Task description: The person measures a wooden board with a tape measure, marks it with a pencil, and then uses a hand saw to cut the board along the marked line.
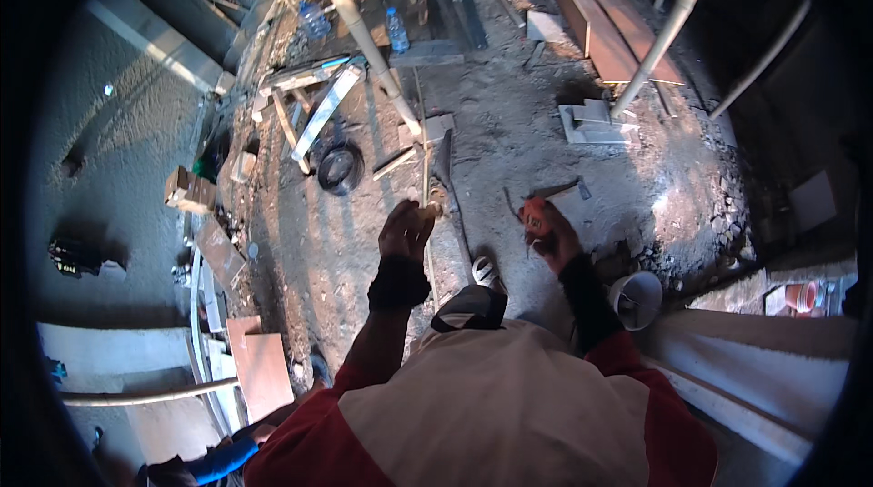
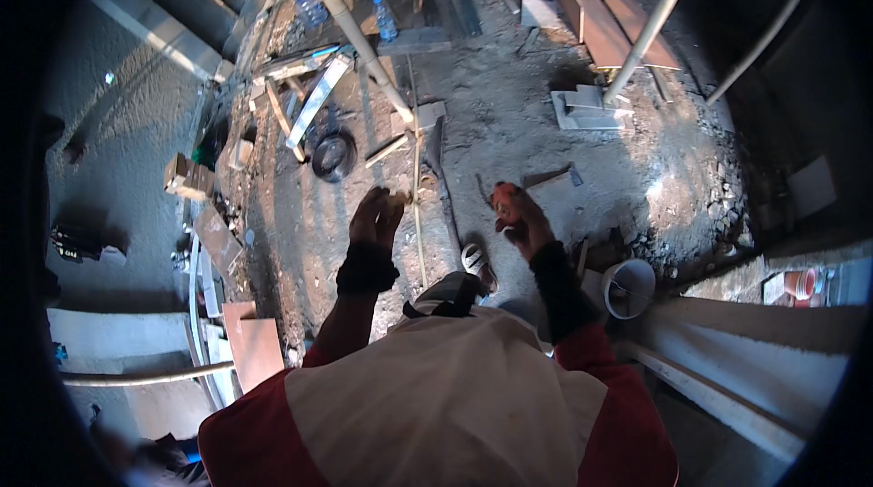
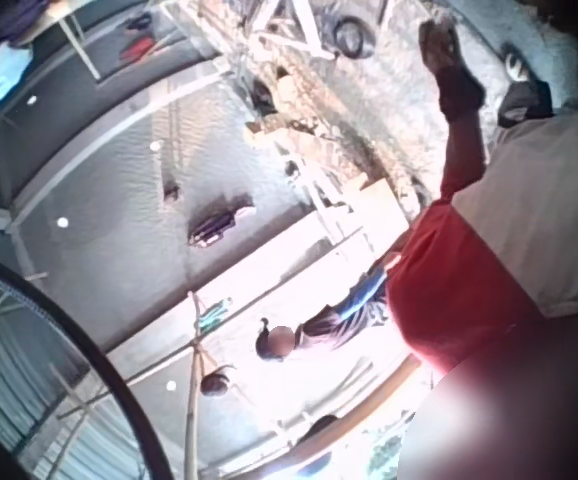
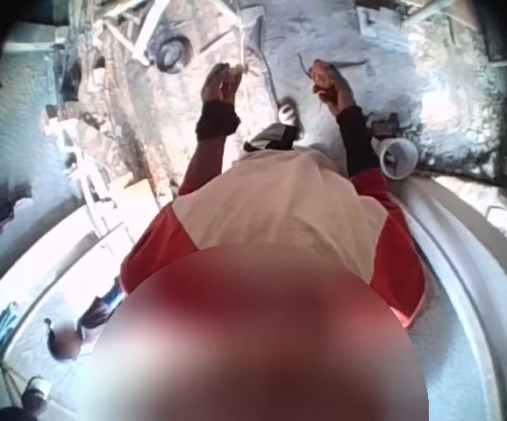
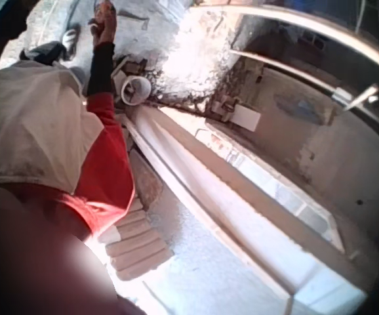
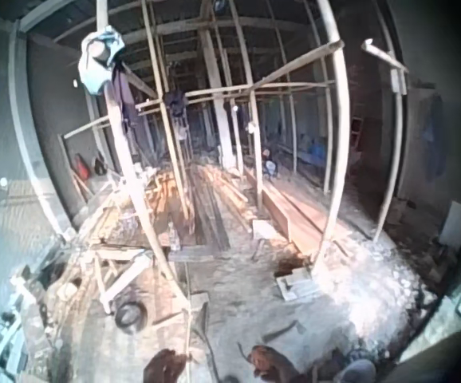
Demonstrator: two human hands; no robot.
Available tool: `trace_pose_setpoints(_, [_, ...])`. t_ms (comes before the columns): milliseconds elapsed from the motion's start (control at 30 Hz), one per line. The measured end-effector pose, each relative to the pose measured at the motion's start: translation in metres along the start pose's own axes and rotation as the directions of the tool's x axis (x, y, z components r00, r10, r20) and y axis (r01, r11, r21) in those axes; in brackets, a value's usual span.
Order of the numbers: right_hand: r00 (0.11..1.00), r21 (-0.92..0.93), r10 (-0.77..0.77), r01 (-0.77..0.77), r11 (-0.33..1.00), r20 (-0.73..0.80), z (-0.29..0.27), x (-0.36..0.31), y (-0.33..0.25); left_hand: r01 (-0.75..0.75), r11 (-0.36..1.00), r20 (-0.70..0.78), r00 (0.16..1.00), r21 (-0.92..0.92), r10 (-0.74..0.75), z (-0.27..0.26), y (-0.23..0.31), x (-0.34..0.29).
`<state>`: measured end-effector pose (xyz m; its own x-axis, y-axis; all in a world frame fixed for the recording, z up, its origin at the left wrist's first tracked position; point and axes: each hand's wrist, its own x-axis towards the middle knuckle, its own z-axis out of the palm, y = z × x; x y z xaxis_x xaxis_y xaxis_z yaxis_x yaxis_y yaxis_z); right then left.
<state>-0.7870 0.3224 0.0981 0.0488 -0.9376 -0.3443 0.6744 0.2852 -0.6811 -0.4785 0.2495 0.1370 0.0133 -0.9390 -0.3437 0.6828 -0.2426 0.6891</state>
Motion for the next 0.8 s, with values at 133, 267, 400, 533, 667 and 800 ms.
trace_pose_setpoints(133, [0.994,-0.184,0.071,-0.085,0.979,-0.082,-0.003,0.098,-0.033,0.056,0.991,-0.120,0.992,0.124,-0.042,0.038,0.033,0.071])
trace_pose_setpoints(267, [0.970,-0.391,0.179,-0.231,0.891,-0.164,0.005,0.215,-0.044,0.083,0.987,-0.334,0.942,0.141,-0.031,0.033,0.051,0.104])
trace_pose_setpoints(400, [0.972,-0.703,0.077,-0.213,0.679,-0.220,0.004,0.373,-0.044,0.054,0.973,-0.495,0.867,0.224,0.066,-0.002,0.044,0.130])
trace_pose_setpoints(533, [0.984,-0.889,-0.099,-0.089,0.450,-0.149,-0.001,0.570,-0.048,-0.005,0.917,-0.632,0.723,0.399,0.279,-0.043,0.010,0.165])
trace_pose_setpoints(667, [0.947,-0.978,-0.250,0.180,-0.106,0.201,0.006,0.754,-0.069,-0.061,0.983,-0.861,0.474,0.174,0.182,-0.049,-0.044,0.205])
trace_pose_setpoints(800, [0.965,-0.946,-0.171,0.146,-0.291,0.201,0.033,0.880,-0.082,0.018,0.957,-0.908,0.319,0.291,0.270,0.011,-0.098,0.210])
